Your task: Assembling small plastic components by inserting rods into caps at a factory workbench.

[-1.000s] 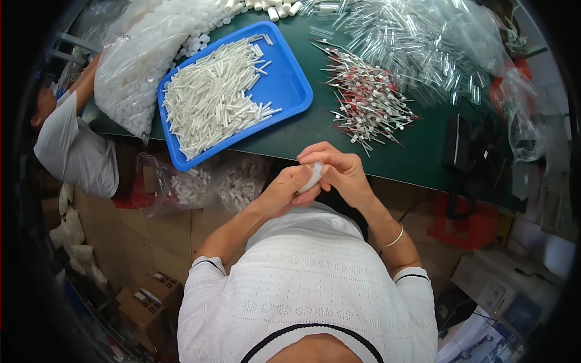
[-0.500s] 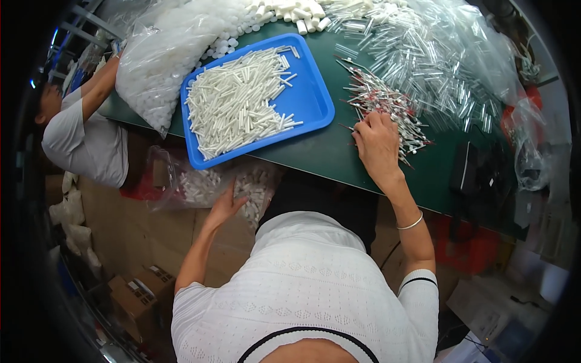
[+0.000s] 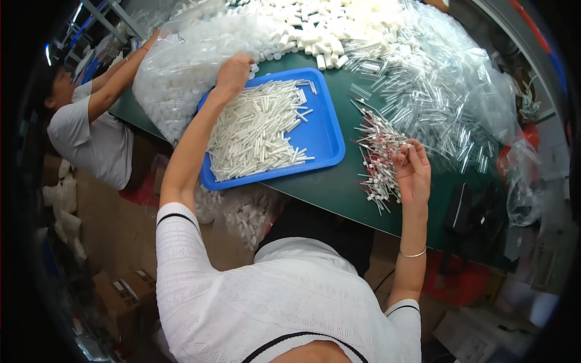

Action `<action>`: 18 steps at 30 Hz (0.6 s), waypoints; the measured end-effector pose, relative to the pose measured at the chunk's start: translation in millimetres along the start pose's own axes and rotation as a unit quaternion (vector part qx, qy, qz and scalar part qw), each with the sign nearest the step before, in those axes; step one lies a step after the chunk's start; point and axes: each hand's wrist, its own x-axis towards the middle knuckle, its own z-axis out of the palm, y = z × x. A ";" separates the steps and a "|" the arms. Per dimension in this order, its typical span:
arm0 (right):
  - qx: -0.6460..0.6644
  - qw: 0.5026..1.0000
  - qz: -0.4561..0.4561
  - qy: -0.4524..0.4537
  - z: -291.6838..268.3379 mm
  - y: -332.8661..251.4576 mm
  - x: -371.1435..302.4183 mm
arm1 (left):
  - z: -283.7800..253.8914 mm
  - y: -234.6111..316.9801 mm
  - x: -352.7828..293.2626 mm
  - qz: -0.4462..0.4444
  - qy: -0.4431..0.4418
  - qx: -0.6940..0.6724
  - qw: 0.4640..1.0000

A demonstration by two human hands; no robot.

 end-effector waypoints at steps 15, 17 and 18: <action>-0.322 0.939 0.071 -0.098 66.4 23.9 -56.0 | -32.0 176.7 -102.3 -0.118 -0.194 -0.640 0.734; -0.364 0.921 0.046 -0.130 76.1 30.5 -61.7 | -33.0 192.6 -133.6 -0.164 -0.244 -0.685 0.667; -0.363 0.920 0.064 -0.130 74.4 31.9 -65.7 | -29.8 198.7 -144.0 -0.189 -0.261 -0.710 0.626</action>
